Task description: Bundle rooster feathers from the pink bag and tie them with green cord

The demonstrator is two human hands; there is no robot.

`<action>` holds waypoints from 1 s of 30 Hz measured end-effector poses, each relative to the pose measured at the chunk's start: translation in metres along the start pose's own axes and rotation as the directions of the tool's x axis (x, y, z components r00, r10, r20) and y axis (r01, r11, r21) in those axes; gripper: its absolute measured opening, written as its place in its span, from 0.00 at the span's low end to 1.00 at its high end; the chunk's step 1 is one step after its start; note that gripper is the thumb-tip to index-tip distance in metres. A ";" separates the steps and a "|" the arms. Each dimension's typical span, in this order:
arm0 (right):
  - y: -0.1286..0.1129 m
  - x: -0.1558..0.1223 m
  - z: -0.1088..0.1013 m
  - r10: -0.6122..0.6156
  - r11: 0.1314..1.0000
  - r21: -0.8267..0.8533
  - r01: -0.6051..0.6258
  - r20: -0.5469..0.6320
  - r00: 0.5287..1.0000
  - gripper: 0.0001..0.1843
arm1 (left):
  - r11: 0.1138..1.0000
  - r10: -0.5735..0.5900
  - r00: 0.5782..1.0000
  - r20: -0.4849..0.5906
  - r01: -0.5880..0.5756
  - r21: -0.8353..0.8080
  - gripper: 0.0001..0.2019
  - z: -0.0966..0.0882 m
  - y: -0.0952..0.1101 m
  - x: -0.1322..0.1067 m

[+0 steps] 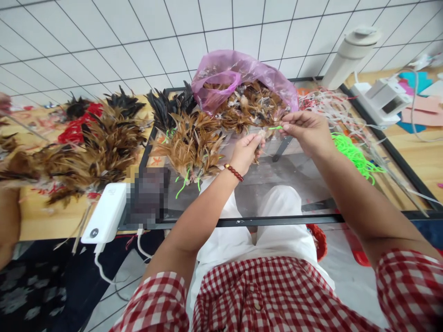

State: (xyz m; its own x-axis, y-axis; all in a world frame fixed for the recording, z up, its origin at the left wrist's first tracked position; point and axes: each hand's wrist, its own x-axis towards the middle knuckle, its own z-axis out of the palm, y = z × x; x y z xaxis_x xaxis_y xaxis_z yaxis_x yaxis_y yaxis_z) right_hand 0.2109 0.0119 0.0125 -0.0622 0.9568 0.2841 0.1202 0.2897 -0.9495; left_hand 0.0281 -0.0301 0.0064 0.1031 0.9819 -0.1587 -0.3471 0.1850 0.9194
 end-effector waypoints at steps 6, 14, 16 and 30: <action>0.001 -0.003 -0.001 0.021 0.998 0.054 -0.022 0.018 1.000 0.13 | 0.998 0.054 0.994 -0.094 -0.052 0.023 0.10 0.000 0.000 0.002; 0.000 -0.011 0.008 -0.093 0.994 0.081 0.079 0.182 0.979 0.17 | 0.969 0.151 0.988 -0.014 -0.145 0.200 0.15 -0.007 -0.014 0.010; 0.010 -0.003 0.002 -0.117 0.987 0.117 0.106 0.091 0.989 0.16 | 0.976 0.173 0.981 -0.088 -0.158 0.150 0.15 -0.009 -0.015 0.015; 0.007 -0.019 0.028 -0.006 0.996 0.086 -0.007 0.144 0.990 0.22 | 0.994 0.112 0.992 -0.053 -0.112 0.002 0.15 -0.005 -0.010 0.009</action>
State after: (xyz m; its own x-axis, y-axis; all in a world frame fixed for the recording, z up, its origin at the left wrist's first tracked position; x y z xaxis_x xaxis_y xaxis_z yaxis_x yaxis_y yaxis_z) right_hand 0.1849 -0.0051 -0.0036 -0.2048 0.9416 0.2674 0.0348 0.2800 -0.9594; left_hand 0.0283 -0.0233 -0.0059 0.0145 0.9972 -0.0733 -0.3544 0.0737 0.9322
